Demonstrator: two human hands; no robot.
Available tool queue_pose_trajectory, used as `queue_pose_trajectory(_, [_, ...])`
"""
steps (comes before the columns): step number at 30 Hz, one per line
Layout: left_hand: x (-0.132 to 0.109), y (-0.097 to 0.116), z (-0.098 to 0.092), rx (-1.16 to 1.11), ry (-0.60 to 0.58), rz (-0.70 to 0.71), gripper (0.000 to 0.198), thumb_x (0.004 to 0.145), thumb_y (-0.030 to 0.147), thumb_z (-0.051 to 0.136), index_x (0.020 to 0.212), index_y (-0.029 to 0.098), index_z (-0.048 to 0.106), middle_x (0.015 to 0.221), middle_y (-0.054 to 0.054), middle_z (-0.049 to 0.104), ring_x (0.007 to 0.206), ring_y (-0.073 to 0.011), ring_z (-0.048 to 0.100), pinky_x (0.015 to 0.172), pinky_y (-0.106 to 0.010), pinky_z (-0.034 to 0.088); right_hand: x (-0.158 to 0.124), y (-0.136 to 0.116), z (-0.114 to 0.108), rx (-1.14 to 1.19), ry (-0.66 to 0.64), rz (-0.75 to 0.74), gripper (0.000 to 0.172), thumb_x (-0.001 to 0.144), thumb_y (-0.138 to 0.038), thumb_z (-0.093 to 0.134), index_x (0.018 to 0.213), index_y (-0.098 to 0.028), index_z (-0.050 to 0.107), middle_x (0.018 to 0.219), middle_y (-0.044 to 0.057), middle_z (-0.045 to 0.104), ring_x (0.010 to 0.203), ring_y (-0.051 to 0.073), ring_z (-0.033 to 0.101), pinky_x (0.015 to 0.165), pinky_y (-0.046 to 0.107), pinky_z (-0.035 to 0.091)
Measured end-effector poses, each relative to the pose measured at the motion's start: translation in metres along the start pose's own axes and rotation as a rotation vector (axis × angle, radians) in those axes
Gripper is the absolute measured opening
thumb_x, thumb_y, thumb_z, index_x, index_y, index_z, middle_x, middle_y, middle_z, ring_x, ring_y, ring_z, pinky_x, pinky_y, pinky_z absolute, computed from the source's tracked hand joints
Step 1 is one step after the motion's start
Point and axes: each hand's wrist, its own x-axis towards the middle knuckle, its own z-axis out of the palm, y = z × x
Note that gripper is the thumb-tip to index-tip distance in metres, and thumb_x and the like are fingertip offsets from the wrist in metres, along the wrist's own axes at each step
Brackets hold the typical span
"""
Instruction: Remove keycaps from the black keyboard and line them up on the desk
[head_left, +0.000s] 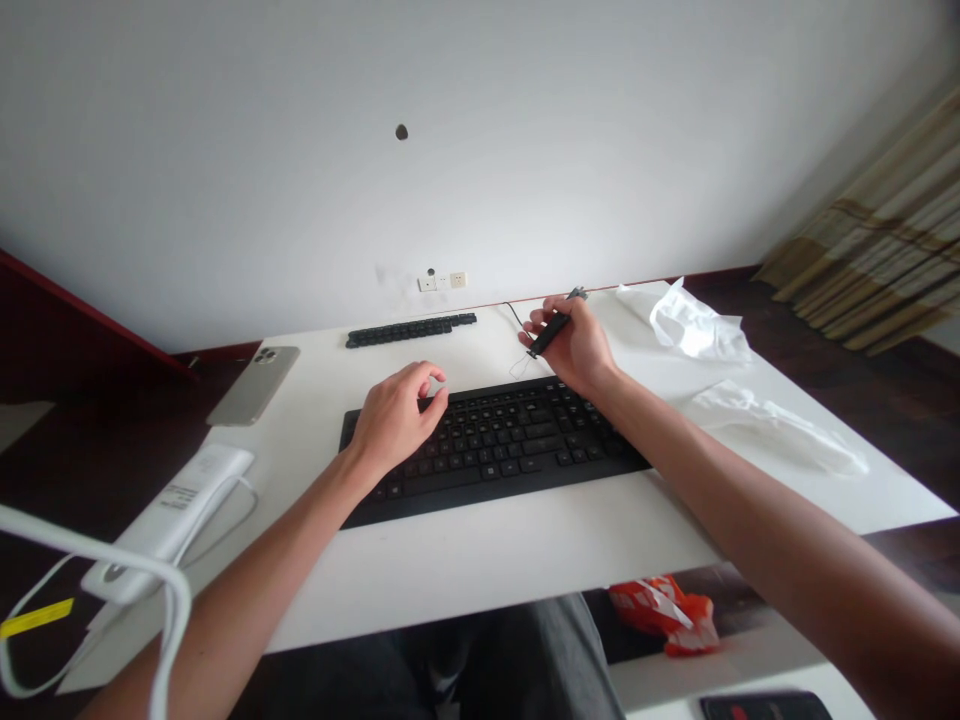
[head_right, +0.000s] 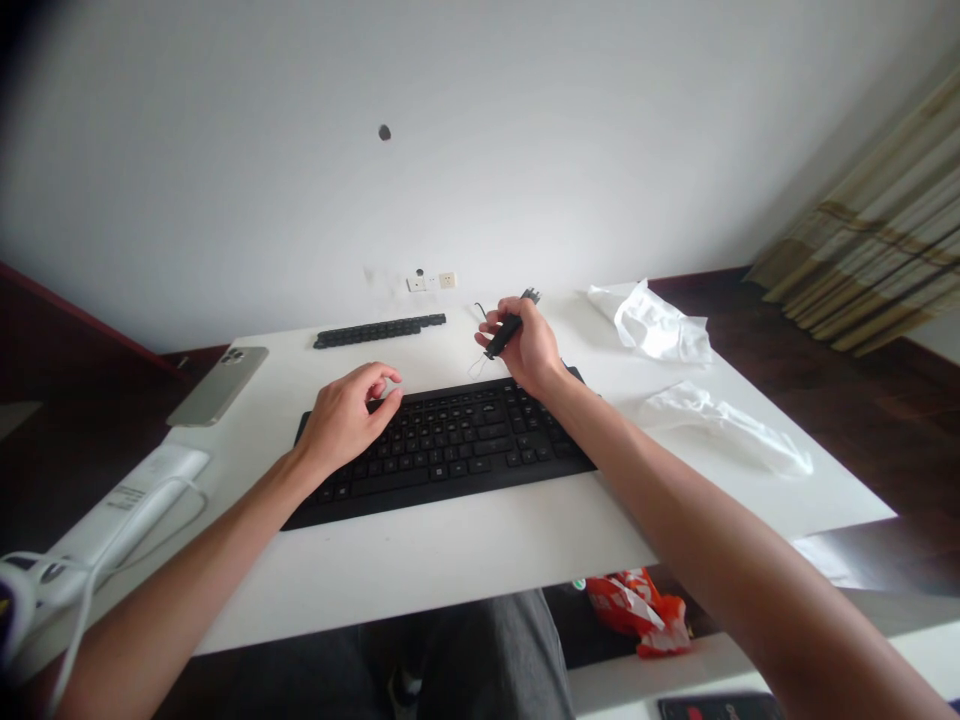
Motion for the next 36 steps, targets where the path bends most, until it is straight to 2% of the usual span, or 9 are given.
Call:
queue_pose_trajectory(2, [-0.002,0.008,0.0,-0.029,-0.032,0.069,0.012,0.098,0.03,0.058,0.104,0.024,0.067,0.082,0.0,0.061,0.077,-0.0178,0.062,0.074,-0.031,0.049,0.0,-0.003,-0.001,0.113,-0.013,0.032,0.038,0.083,-0.059,0.061,0.082,-0.027,0.04,0.068,-0.003,0.042,0.062,0.017,0.047,0.059,0.029,0.048])
queue_pose_trajectory(4, [-0.006,0.019,0.0,-0.061,-0.072,0.135,0.016,0.098,0.032,0.06,0.11,0.024,0.067,0.091,-0.003,0.067,0.09,-0.0211,0.065,0.083,-0.035,0.053,-0.002,-0.006,-0.001,0.223,-0.031,0.084,0.035,0.081,-0.052,0.067,0.082,-0.027,0.042,0.063,-0.006,0.032,0.052,0.013,0.033,0.047,0.025,0.037])
queue_pose_trajectory(7, [-0.012,0.037,0.001,-0.111,-0.149,0.221,0.032,0.097,0.038,0.065,0.126,0.025,0.065,0.113,-0.007,0.072,0.108,-0.0259,0.065,0.099,-0.043,0.053,-0.007,-0.01,0.003,0.339,-0.087,0.15,0.031,0.078,-0.042,0.072,0.083,-0.026,0.046,0.062,-0.009,0.026,0.049,0.011,0.02,0.041,0.023,0.023])
queue_pose_trajectory(11, [-0.021,0.057,0.008,-0.132,-0.281,0.386,0.062,0.094,0.054,0.069,0.148,0.028,0.055,0.146,-0.009,0.063,0.133,-0.0309,0.057,0.116,-0.049,0.044,-0.015,-0.01,0.012,0.368,-0.118,0.164,0.03,0.078,-0.037,0.072,0.078,-0.024,0.046,0.061,-0.009,0.026,0.049,0.009,0.017,0.04,0.022,0.018])
queue_pose_trajectory(14, [-0.026,0.064,0.017,-0.094,-0.344,0.459,0.08,0.089,0.066,0.07,0.155,0.027,0.049,0.155,-0.01,0.056,0.14,-0.0336,0.05,0.12,-0.052,0.041,-0.019,-0.008,0.017,0.375,-0.097,0.125,0.032,0.08,-0.036,0.07,0.071,-0.023,0.042,0.061,-0.009,0.025,0.049,0.008,0.017,0.04,0.021,0.018])
queue_pose_trajectory(16, [-0.027,0.065,0.022,-0.063,-0.363,0.468,0.085,0.086,0.066,0.074,0.156,0.027,0.047,0.159,-0.011,0.052,0.142,-0.0348,0.048,0.12,-0.054,0.04,-0.02,-0.007,0.019,0.377,-0.079,0.106,0.036,0.081,-0.037,0.07,0.068,-0.023,0.04,0.06,-0.009,0.025,0.049,0.008,0.017,0.04,0.021,0.018])
queue_pose_trajectory(22, [-0.026,0.064,0.025,-0.044,-0.369,0.415,0.085,0.083,0.055,0.083,0.155,0.027,0.048,0.157,-0.011,0.051,0.14,-0.0331,0.048,0.118,-0.052,0.042,-0.024,-0.002,0.025,0.375,-0.054,0.14,0.037,0.08,-0.037,0.072,0.068,-0.023,0.04,0.056,-0.01,0.026,0.046,0.006,0.016,0.039,0.021,0.014])
queue_pose_trajectory(30, [-0.027,0.065,0.027,-0.145,-0.387,0.372,0.069,0.078,0.043,0.091,0.139,0.03,0.064,0.152,-0.011,0.051,0.138,-0.0329,0.049,0.117,-0.054,0.044,-0.026,0.002,0.029,0.369,-0.067,0.188,0.033,0.082,-0.034,0.069,0.067,-0.022,0.042,0.056,-0.01,0.027,0.045,0.006,0.017,0.039,0.02,0.015])
queue_pose_trajectory(36, [-0.028,0.065,0.028,-0.184,-0.366,0.491,0.052,0.089,0.039,0.082,0.137,0.028,0.066,0.139,-0.007,0.063,0.13,-0.0264,0.054,0.116,-0.046,0.044,-0.03,0.006,0.033,0.307,-0.097,0.218,0.029,0.086,-0.036,0.065,0.068,-0.021,0.048,0.054,-0.009,0.031,0.043,0.006,0.022,0.039,0.02,0.02])
